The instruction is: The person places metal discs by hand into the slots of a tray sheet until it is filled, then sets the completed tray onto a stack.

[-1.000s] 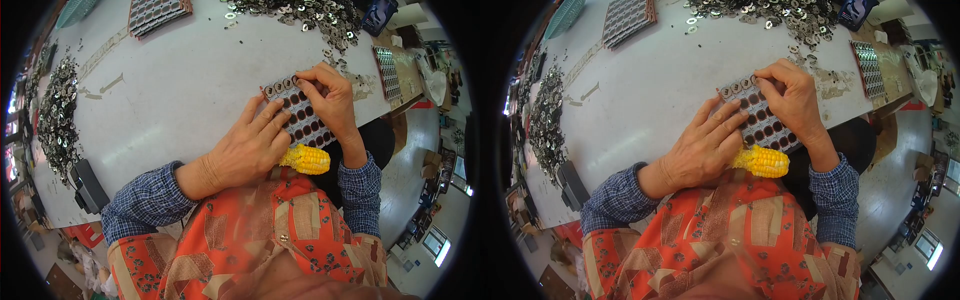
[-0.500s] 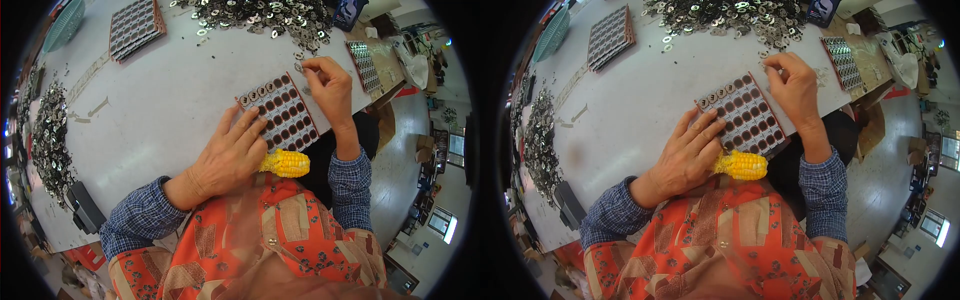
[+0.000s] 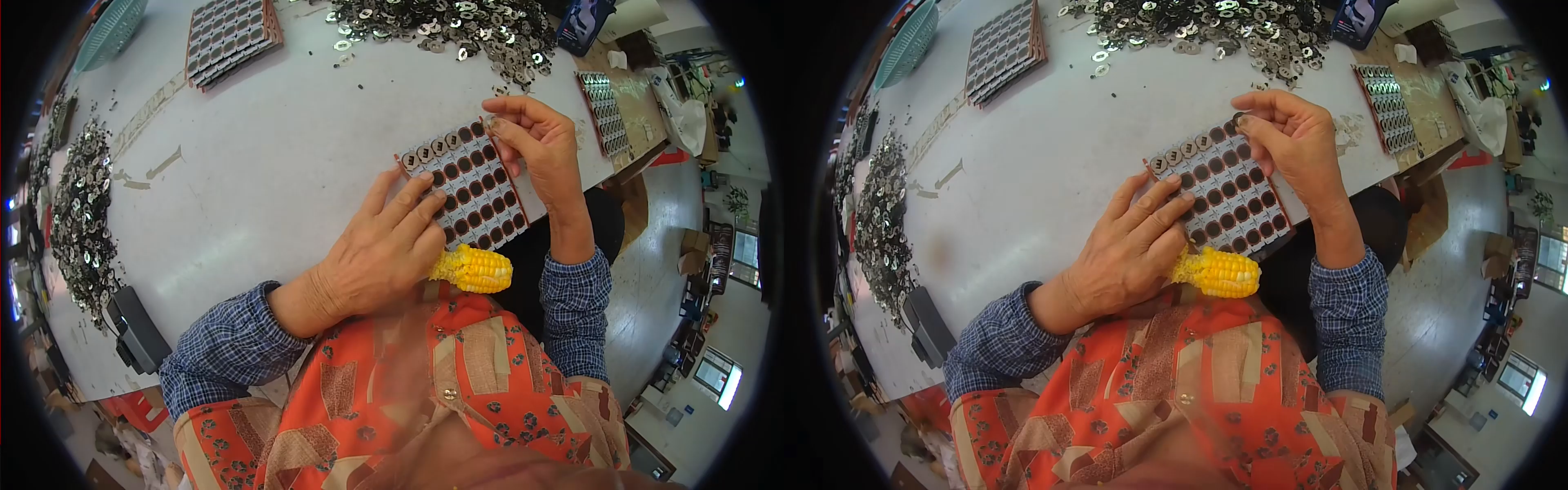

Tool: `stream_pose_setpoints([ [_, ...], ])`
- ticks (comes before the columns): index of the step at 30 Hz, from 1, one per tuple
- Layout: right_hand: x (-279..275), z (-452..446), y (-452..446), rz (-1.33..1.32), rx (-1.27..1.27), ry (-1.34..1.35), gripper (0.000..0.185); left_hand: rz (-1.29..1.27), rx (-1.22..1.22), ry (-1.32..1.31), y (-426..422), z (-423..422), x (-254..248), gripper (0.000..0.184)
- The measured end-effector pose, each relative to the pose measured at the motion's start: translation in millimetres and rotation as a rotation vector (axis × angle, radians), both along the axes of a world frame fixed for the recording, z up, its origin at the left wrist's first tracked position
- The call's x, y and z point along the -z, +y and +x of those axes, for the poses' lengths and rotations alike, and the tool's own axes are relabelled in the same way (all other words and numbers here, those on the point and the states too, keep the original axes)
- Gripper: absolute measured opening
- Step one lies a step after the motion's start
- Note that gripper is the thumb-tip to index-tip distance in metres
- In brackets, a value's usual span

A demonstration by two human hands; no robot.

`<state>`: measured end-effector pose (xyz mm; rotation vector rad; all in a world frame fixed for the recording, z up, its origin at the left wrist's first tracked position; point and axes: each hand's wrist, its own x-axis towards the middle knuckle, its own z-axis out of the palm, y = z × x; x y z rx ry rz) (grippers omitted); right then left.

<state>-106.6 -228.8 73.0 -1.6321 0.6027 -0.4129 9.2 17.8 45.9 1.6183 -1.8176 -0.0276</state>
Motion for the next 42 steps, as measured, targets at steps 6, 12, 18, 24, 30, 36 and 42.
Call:
stream_pose_setpoints([
  [6, 17.9, -1.6, -4.2, -0.653, -0.022, 0.074, 0.016, -0.004, -0.003, -0.005, 1.1, -0.6, 2.0, 0.021],
  [12, 10.6, -2.0, -3.4, -0.732, -0.026, 0.068, 0.018, -0.006, -0.002, -0.005, 0.0, 0.1, 0.1, 0.022],
  [18, -2.9, -2.4, 1.2, -0.073, -0.066, 0.170, 0.019, -0.009, 0.004, -0.003, 0.0, 0.8, -0.5, 0.021],
  [24, 15.5, 1.5, 7.8, -0.216, -0.096, 0.142, 0.015, -0.001, 0.001, -0.016, 0.5, 0.9, 0.1, 0.021],
  [30, 10.4, 4.3, 18.1, -0.300, 0.015, 0.181, 0.011, -0.001, 0.002, -0.025, 0.7, 1.9, 0.3, 0.021],
  [36, 21.7, 1.8, 12.1, -0.458, -0.069, 0.110, 0.006, 0.030, 0.001, -0.021, 1.8, -0.5, -0.9, 0.021],
  [42, 11.7, 0.0, 7.8, -0.513, -0.187, 0.081, 0.008, 0.028, 0.008, 0.005, 0.3, 0.2, -2.1, 0.023],
])
